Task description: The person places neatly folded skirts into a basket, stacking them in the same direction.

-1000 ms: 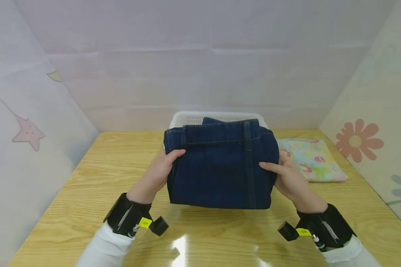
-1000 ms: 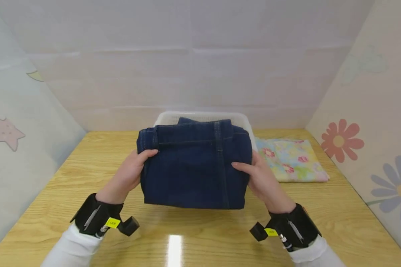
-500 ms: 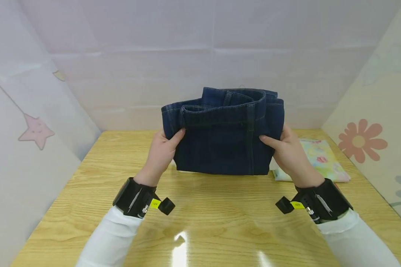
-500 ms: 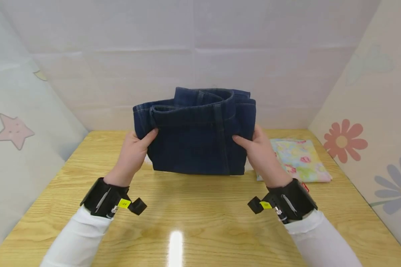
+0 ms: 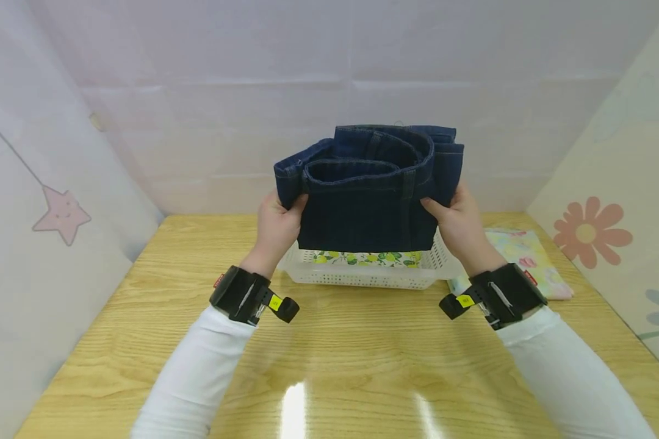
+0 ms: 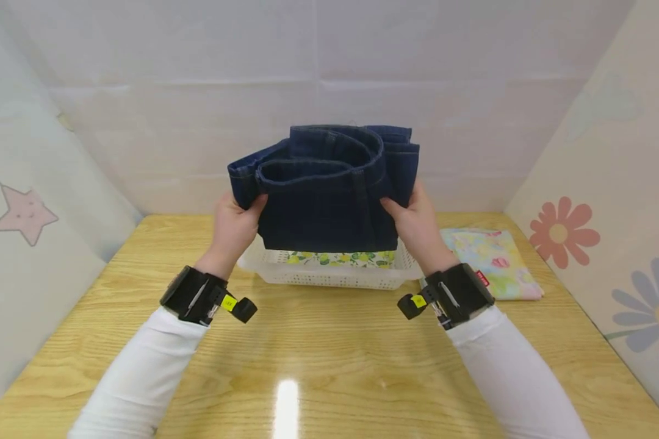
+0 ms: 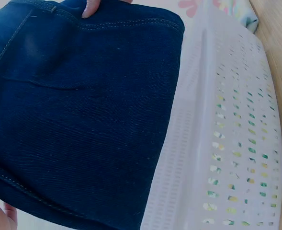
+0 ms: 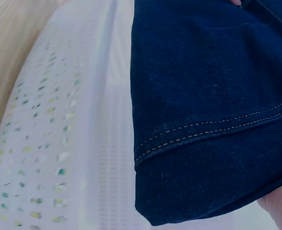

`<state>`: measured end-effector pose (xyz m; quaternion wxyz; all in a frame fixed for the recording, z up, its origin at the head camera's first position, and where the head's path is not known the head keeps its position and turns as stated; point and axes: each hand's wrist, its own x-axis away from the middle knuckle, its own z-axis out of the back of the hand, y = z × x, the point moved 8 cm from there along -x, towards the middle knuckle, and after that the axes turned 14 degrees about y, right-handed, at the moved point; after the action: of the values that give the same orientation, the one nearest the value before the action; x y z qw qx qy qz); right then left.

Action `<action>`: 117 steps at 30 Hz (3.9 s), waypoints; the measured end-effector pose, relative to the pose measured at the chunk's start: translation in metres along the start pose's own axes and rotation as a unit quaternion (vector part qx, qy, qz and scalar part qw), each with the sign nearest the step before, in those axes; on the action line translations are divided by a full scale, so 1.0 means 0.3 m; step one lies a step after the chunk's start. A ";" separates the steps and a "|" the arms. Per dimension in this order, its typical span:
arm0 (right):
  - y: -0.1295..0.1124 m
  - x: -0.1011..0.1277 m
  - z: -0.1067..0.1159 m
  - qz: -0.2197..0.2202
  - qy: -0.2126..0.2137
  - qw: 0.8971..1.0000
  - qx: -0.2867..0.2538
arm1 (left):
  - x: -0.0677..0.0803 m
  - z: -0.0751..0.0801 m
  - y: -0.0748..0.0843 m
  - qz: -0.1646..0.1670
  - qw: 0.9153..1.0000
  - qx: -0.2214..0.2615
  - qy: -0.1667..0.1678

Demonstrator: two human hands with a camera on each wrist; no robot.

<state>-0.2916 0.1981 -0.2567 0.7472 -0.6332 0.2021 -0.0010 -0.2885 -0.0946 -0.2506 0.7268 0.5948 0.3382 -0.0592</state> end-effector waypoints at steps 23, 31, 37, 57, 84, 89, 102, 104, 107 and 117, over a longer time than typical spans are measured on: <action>0.287 -0.045 -0.072 -0.069 -0.074 0.980 0.174 | 0.017 -0.099 -0.254 0.053 0.981 -0.161 -0.092; 0.324 -0.052 -0.064 -0.059 -0.062 0.973 0.214 | 0.033 -0.122 -0.273 0.072 0.979 -0.154 -0.115; 0.354 -0.037 -0.090 -0.107 -0.112 0.969 0.195 | 0.048 -0.142 -0.296 0.104 0.969 -0.158 -0.161; 0.384 0.006 -0.111 -0.104 -0.225 0.924 0.291 | 0.102 -0.160 -0.340 0.163 0.927 -0.187 -0.280; 0.326 0.019 -0.123 0.031 -0.252 0.877 0.407 | 0.168 -0.177 -0.295 0.039 0.813 -0.395 -0.427; 0.324 0.018 -0.121 0.069 -0.255 0.878 0.399 | 0.169 -0.186 -0.274 0.008 0.808 -0.414 -0.419; 0.386 0.082 -0.151 0.006 -0.400 0.796 0.455 | 0.219 -0.177 -0.357 0.121 0.753 -0.418 -0.494; 0.389 0.082 -0.154 0.001 -0.403 0.793 0.457 | 0.221 -0.173 -0.364 0.129 0.746 -0.420 -0.500; 0.392 0.075 -0.161 0.012 -0.398 0.796 0.456 | 0.218 -0.170 -0.368 0.133 0.746 -0.420 -0.499; 0.323 0.051 -0.116 0.075 -0.256 0.877 0.400 | 0.182 -0.171 -0.277 0.027 0.836 -0.423 -0.349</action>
<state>-0.3128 0.1803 -0.3571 0.9603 -0.2410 0.0328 0.1368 -0.3090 -0.0547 -0.3531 0.9786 0.1785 0.0378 -0.0948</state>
